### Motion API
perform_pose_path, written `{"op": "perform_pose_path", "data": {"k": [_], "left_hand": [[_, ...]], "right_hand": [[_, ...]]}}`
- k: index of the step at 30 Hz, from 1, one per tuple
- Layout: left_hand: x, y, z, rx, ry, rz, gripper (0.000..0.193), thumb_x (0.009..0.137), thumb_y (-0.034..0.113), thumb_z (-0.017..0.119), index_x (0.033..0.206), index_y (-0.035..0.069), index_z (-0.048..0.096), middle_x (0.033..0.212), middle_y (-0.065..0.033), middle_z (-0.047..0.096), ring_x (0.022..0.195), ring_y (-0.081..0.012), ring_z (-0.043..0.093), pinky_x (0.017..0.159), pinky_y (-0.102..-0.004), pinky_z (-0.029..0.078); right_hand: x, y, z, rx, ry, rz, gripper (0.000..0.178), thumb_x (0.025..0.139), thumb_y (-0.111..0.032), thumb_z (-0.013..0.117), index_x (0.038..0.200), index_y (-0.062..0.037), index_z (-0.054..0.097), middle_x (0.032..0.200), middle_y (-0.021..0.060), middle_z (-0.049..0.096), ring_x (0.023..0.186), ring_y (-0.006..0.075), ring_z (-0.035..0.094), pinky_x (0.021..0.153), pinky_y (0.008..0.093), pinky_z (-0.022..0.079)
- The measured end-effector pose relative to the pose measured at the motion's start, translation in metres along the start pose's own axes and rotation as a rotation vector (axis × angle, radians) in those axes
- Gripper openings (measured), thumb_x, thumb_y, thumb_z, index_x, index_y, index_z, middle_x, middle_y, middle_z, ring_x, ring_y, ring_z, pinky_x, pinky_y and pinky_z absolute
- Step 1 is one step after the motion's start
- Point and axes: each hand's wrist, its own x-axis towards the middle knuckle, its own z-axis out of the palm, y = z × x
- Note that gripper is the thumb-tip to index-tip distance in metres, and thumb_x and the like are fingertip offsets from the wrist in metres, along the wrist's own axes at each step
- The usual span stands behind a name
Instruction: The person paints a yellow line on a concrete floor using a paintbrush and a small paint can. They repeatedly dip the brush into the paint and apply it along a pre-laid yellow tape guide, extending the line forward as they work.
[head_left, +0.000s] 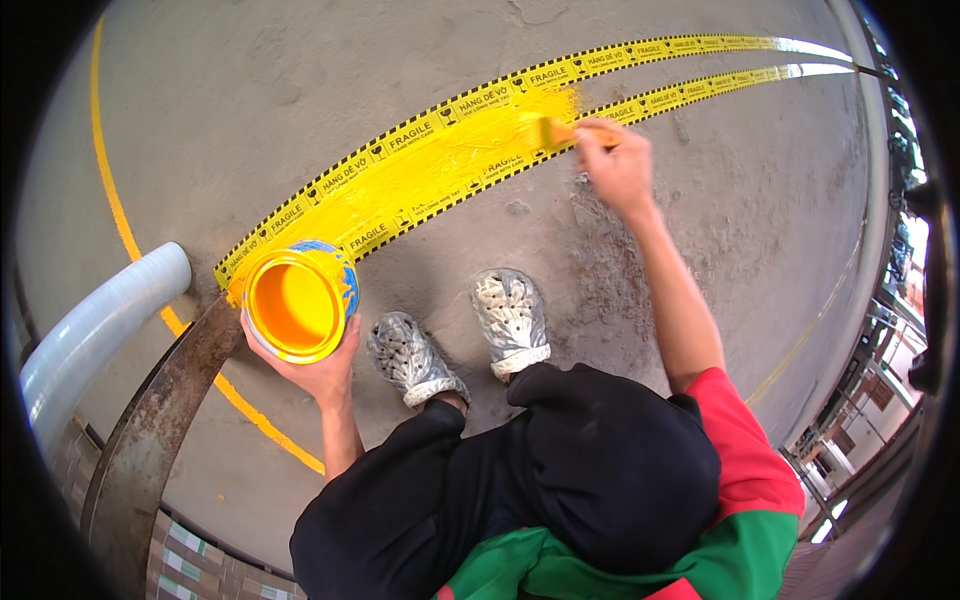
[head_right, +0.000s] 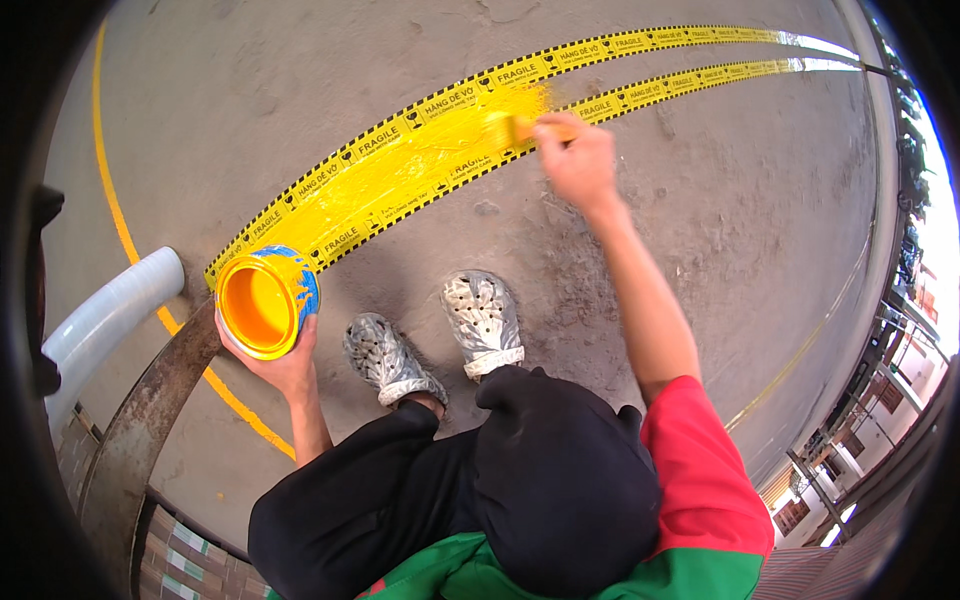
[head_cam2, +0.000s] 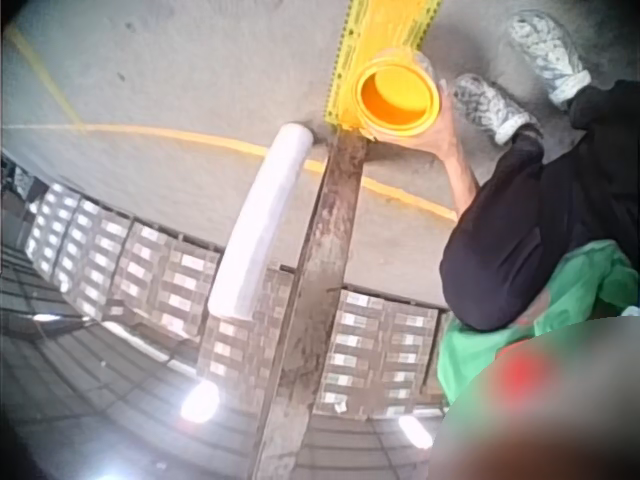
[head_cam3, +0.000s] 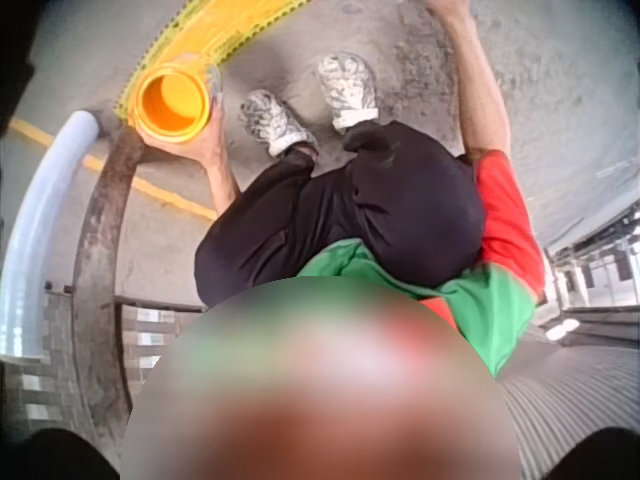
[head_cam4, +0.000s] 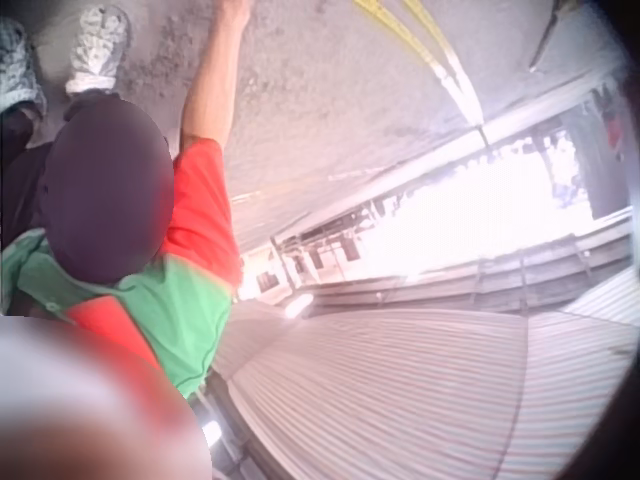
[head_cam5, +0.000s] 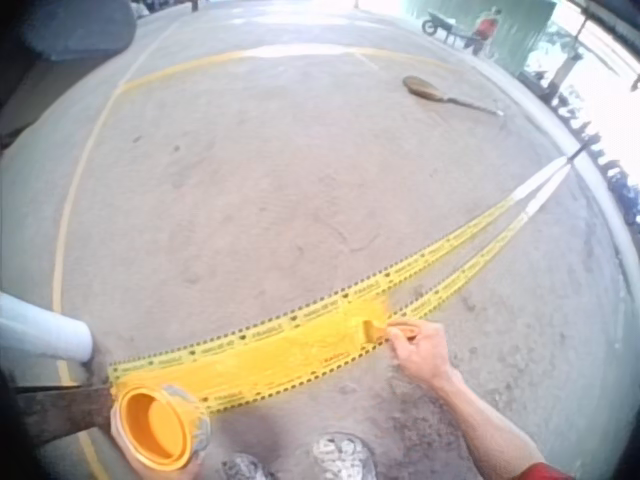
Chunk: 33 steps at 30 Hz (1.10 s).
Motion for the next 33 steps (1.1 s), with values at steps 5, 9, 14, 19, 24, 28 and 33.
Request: {"op": "perform_pose_path", "data": {"k": [5,9,14,19,24,28,33], "left_hand": [[-0.003,-0.001,0.002,-0.008,0.016,-0.013,0.114,0.057,0.009,0.090,0.152,0.003,0.027,0.150,-0.0147,0.038,0.141,-0.0301,0.039,0.121,-0.0461,0.027],[-0.004,-0.002,0.005,0.024,-0.003,-0.001,0.115,0.057,0.009,0.090,0.152,0.003,0.026,0.151,-0.0145,0.037,0.141,-0.0300,0.039,0.121,-0.0462,0.027],[-0.003,-0.001,0.001,0.010,-0.018,0.005,0.115,0.057,0.008,0.090,0.152,0.003,0.026,0.151,-0.0145,0.037,0.141,-0.0300,0.039,0.121,-0.0462,0.027],[-0.003,-0.001,-0.001,0.012,-0.007,-0.006,0.115,0.058,0.008,0.090,0.152,0.003,0.026,0.151,-0.0146,0.037,0.141,-0.0299,0.039,0.121,-0.0463,0.027],[-0.005,-0.004,0.004,0.018,-0.012,-0.019,0.119,0.056,0.013,0.092,0.153,0.003,0.024,0.151,-0.0153,0.037,0.142,-0.0310,0.038,0.122,-0.0478,0.023],[-0.004,-0.004,0.005,0.034,-0.036,0.001,0.119,0.055,0.013,0.092,0.153,0.003,0.024,0.152,-0.0155,0.037,0.142,-0.0315,0.038,0.122,-0.0483,0.023],[-0.002,-0.002,0.001,0.034,-0.018,0.004,0.117,0.055,0.008,0.091,0.153,0.003,0.025,0.152,-0.0155,0.037,0.142,-0.0311,0.038,0.122,-0.0472,0.025]], "right_hand": [[0.027,0.004,-0.027,-0.470,0.143,-0.228,0.020,0.093,-0.013,0.062,0.106,-0.0008,0.071,0.093,0.0176,0.074,0.079,0.0278,0.073,0.068,0.0361,0.059],[-0.017,-0.020,0.034,-0.216,-0.048,-0.541,0.019,0.091,-0.011,0.063,0.104,0.0000,0.072,0.092,0.0183,0.074,0.078,0.0284,0.072,0.066,0.0369,0.058],[-0.013,-0.017,0.037,0.245,-0.185,-0.082,0.023,0.091,-0.016,0.066,0.105,0.0014,0.073,0.067,0.0037,0.070,0.059,0.0080,0.063,0.052,0.0242,0.048],[0.024,-0.006,-0.006,-0.369,0.325,-0.250,0.018,0.091,-0.016,0.064,0.100,-0.0031,0.073,0.082,0.0152,0.074,0.068,0.0295,0.071,0.063,0.0384,0.056],[-0.009,-0.024,0.035,-0.204,0.063,-0.341,0.018,0.090,-0.015,0.065,0.101,-0.0023,0.072,0.095,0.0192,0.073,0.082,0.0354,0.072,0.073,0.0427,0.057],[-0.032,-0.034,0.070,0.466,-0.183,-0.056,0.020,0.093,-0.009,0.064,0.108,0.0018,0.071,0.080,0.0125,0.073,0.065,0.0184,0.070,0.059,0.0304,0.058],[0.010,-0.005,0.014,0.127,0.112,0.133,0.022,0.093,-0.015,0.064,0.105,0.0017,0.072,0.077,0.0137,0.073,0.059,0.0156,0.069,0.053,0.0314,0.056]]}}
